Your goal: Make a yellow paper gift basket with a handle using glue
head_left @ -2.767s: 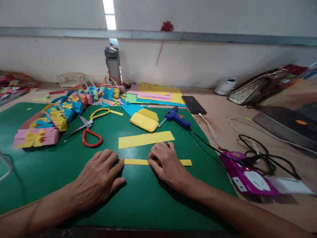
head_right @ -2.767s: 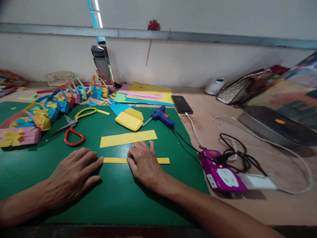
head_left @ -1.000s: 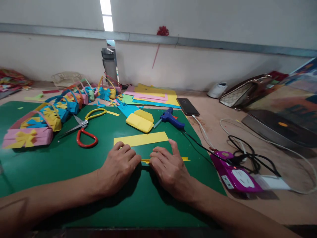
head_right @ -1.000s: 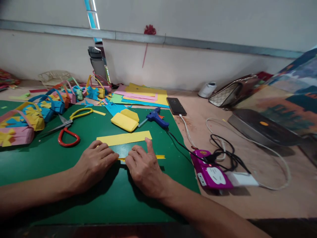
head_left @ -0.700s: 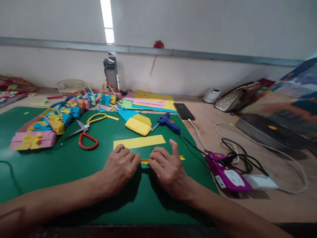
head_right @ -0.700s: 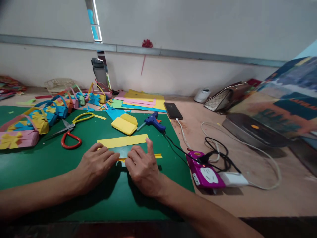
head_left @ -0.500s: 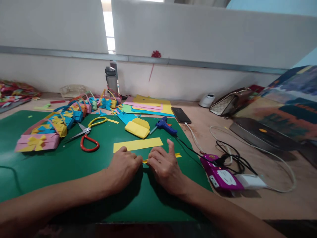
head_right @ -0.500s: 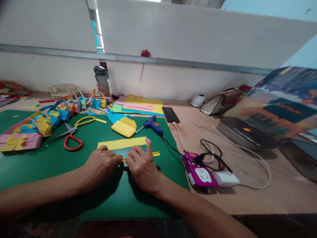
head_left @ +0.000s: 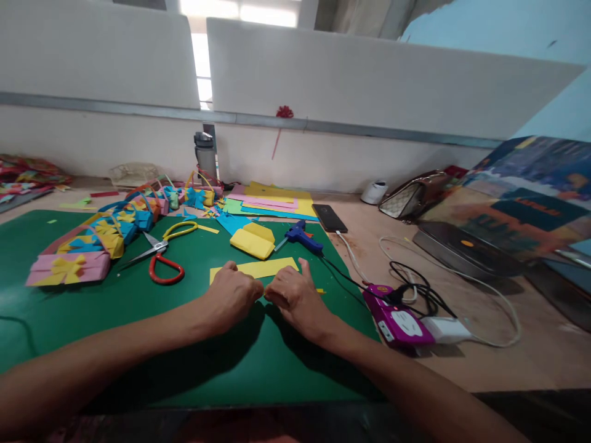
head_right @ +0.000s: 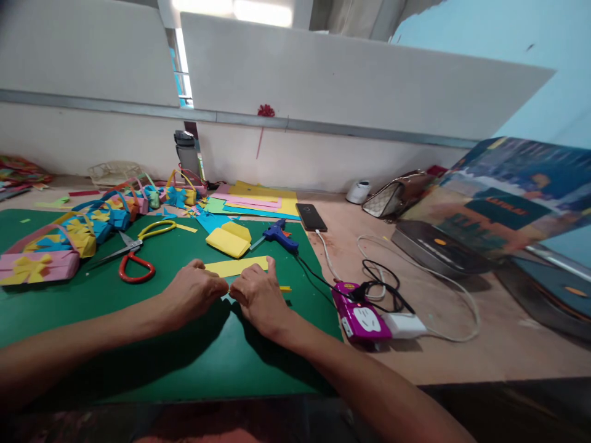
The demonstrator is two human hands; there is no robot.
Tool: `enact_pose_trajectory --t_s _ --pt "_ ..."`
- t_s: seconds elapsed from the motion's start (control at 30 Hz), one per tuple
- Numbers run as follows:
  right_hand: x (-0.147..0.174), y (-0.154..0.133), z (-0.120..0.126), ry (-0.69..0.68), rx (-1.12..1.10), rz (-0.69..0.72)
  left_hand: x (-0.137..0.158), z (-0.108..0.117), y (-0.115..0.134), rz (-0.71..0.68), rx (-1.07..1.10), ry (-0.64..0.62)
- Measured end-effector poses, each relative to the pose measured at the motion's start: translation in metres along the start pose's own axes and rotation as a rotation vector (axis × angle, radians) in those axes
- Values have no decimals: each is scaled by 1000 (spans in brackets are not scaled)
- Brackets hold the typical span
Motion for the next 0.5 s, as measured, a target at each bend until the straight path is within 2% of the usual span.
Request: enact_pose_trajectory --t_s 0.07,0.1,0.2,0.23,0.27,0.3,0.4,0.43,0.5 --pt "-1 -3 5 34 -12 17 3 8 3 -17 -30 66" --pt "-2 -3 9 66 -30 11 6 17 5 -38 -49 151" --pt "-3 8 25 204 -206 -83 31 52 20 -189 -55 555" --pt "-3 14 30 248 -307 -139 41 60 24 -243 -6 652" --pt "-2 22 32 281 -427 -208 46 64 24 -264 86 684" --pt "-2 29 31 300 -557 -288 46 65 18 -230 221 652" --pt "-1 40 16 281 -916 -495 25 37 -12 73 736 324" --pt "-2 39 11 262 -987 -528 20 24 -17 157 884 210" --pt "-6 34 3 225 -1045 -543 14 6 -21 236 1088 55"
Point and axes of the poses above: each hand's wrist, its own x-axis away from the middle knuckle, its own z-axis out of the back of the hand, y = z × x, the point moved 9 cm from there along -x, towards the middle knuckle, and after that the axes turned 9 degrees about z, right-handed, at the moved point
